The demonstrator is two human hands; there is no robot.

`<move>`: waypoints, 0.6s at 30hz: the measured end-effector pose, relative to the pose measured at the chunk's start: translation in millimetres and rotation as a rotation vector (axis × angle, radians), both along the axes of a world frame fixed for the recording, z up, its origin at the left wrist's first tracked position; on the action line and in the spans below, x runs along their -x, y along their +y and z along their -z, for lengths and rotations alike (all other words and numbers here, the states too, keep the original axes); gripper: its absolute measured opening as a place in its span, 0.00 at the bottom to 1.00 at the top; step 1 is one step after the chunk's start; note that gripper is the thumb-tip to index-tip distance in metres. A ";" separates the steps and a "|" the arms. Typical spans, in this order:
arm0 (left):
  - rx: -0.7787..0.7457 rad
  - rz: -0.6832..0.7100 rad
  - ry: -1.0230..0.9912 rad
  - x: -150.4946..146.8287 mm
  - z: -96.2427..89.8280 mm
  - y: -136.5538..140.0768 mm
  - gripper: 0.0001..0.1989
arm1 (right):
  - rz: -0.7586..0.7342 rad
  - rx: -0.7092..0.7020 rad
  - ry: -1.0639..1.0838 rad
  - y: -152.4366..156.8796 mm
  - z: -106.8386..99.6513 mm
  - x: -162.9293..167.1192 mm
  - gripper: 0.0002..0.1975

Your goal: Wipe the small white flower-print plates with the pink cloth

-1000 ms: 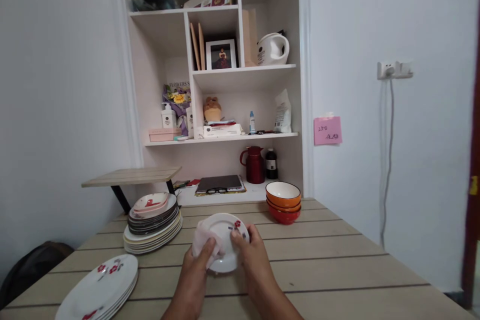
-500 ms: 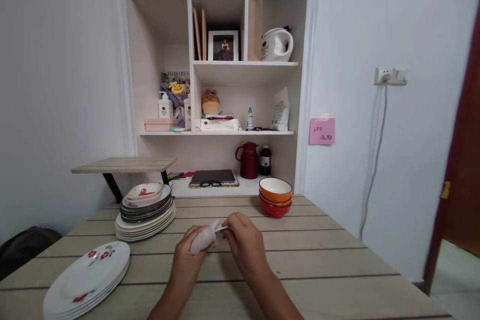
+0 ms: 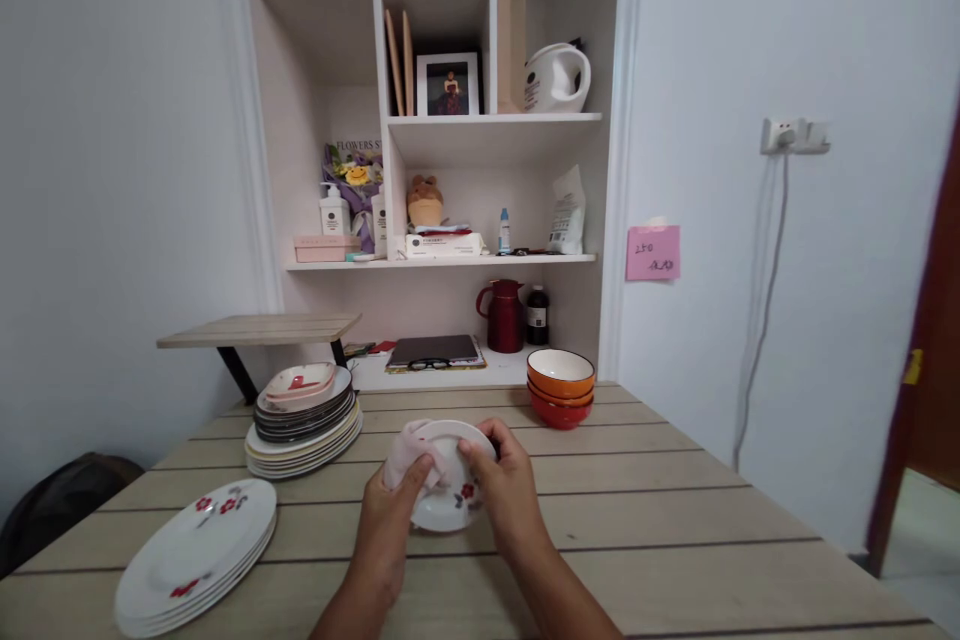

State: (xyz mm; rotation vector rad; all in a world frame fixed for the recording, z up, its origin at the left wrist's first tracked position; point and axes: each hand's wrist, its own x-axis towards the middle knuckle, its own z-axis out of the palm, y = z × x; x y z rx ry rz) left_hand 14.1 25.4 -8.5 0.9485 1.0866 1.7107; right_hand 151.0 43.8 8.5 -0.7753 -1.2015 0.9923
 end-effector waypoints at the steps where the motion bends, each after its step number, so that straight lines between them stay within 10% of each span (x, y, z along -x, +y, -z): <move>1: 0.001 -0.004 -0.013 -0.1 0.9 0.2 0.27 | -0.007 0.026 0.053 -0.6 0.3 2.4 0.13; 10: 0.016 0.018 -0.117 -0.7 5.2 1.6 0.30 | -0.096 0.178 0.370 -2.4 8.2 17.1 0.16; 18: -0.057 -0.036 0.117 0.6 1.4 2.8 0.22 | 0.088 -0.186 -0.325 2.2 -3.9 -7.6 0.07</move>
